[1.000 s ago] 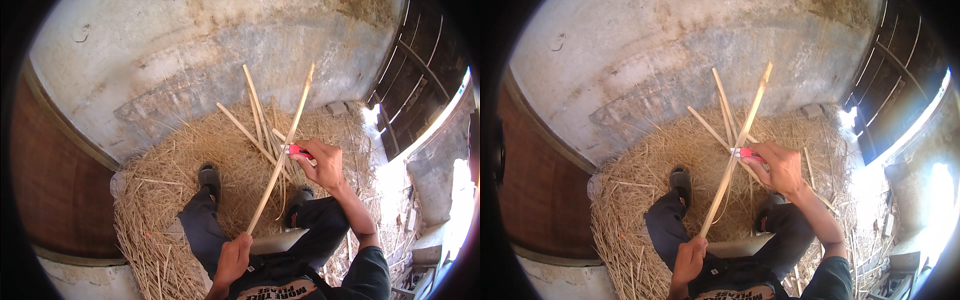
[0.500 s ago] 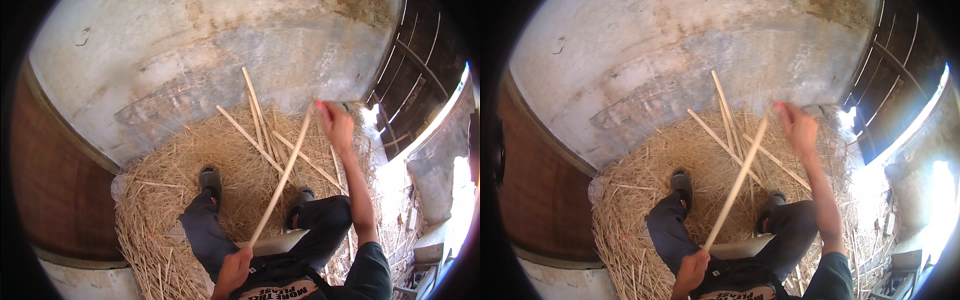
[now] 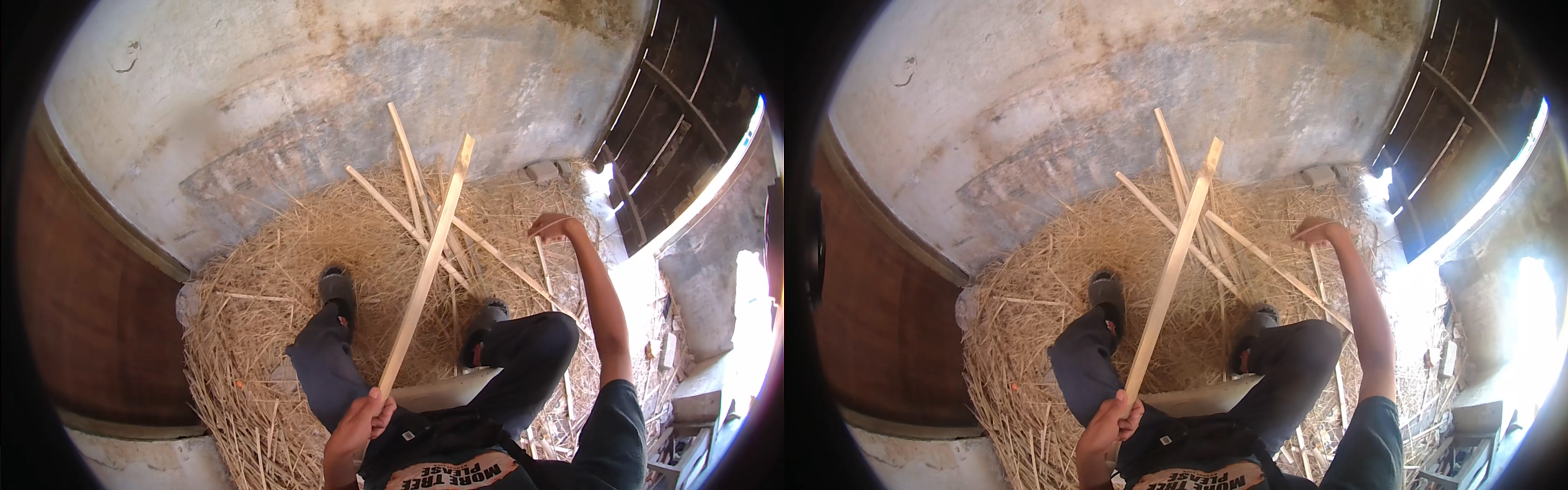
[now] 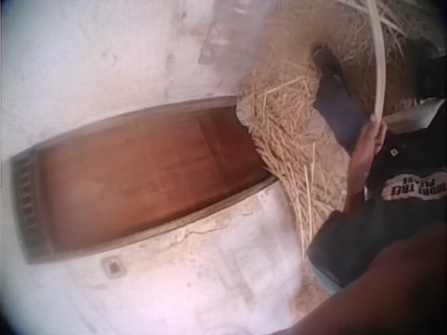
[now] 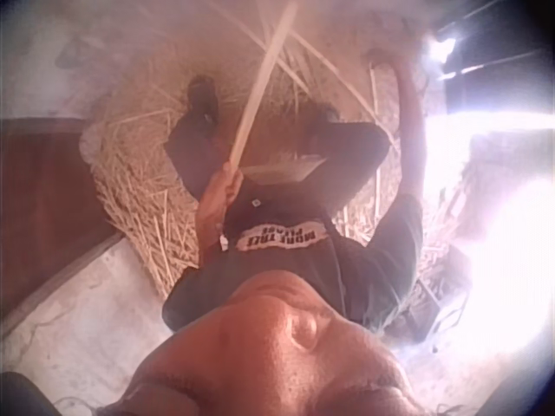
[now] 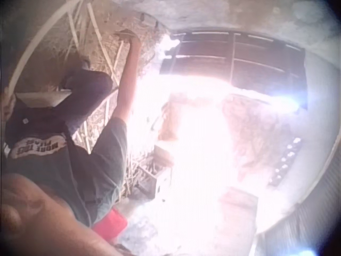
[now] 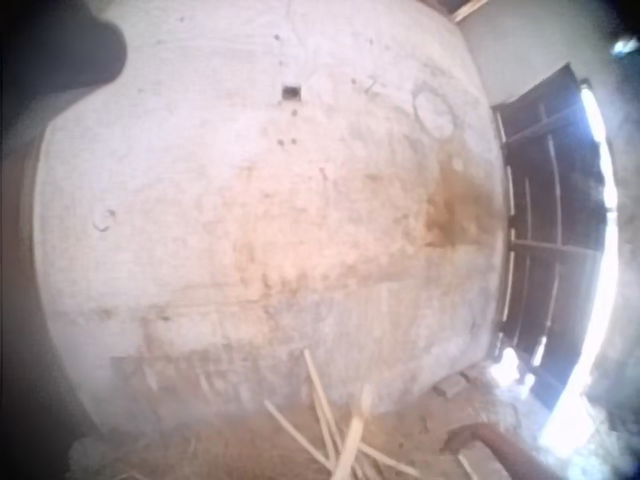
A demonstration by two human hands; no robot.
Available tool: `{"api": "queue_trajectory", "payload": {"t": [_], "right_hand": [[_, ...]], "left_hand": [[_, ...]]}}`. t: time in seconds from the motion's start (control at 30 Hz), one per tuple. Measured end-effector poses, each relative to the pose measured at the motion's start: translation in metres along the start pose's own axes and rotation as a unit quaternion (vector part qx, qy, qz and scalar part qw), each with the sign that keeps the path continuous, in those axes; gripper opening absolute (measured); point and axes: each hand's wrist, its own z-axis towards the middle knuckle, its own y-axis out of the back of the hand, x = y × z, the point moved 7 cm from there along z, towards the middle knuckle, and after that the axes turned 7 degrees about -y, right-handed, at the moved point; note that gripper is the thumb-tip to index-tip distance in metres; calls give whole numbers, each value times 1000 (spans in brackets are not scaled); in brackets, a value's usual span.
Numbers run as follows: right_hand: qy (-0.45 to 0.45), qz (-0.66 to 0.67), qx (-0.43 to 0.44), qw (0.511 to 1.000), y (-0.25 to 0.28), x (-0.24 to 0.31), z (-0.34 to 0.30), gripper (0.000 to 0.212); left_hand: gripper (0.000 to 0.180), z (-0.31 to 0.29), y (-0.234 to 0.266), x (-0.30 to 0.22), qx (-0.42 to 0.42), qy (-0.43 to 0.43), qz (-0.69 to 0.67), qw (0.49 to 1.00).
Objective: The person sits on a hay-covered floor and uses a red utility knife to shave thin strips off a long wooden stick. They hold the stick with their left hand and scrape the blade along its length with their right hand, creating wood shavings that fall onto the hay.
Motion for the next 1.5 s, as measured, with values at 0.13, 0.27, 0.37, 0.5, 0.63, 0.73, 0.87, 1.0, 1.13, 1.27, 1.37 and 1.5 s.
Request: {"api": "queue_trajectory", "payload": {"t": [0.13, 0.27, 0.37, 0.5, 0.63, 0.73, 0.87, 1.0, 1.13, 1.27, 1.37, 1.5], "right_hand": [[69, 183, 225, 955, -57, 23, 1, 44], [183, -8, 268, 946, -111, 70, -18, 41], [336, 81, 122, 931, -79, 135, -52, 38], [328, 458, 24, 826, 7, 202, -143, 44], [336, 615, -15, 713, 31, 220, -175, 40], [317, 634, -42, 705, 29, 225, -186, 33], [291, 669, -63, 682, 23, 227, -195, 27], [305, 672, -62, 672, 16, 225, -205, 28], [312, 619, -93, 715, 15, 233, -222, 30], [329, 582, -132, 732, 17, 231, -228, 32], [370, 544, -199, 726, 26, 223, -237, 32], [388, 437, -294, 756, 25, 214, -250, 32]], "left_hand": [[67, 3, -4, -6, 35, -13, -39, 999], [70, 8, -8, -5, 128, -10, -101, 987], [70, 9, -14, -10, 165, -16, -122, 979], [69, 8, -17, -17, 170, -27, -120, 978], [68, 12, -18, -20, 161, -25, -89, 983], [68, 11, -20, -24, 151, -27, -48, 987], [72, 7, -15, -26, 155, -27, 23, 987], [78, 15, -18, -58, 140, -133, 84, 978], [67, 38, -35, -81, 83, -196, 29, 977], [64, 35, -64, -109, 78, -179, 18, 981], [56, 36, -65, -112, 25, -216, 35, 976], [41, 31, -62, -119, -52, -262, 68, 961]]}}
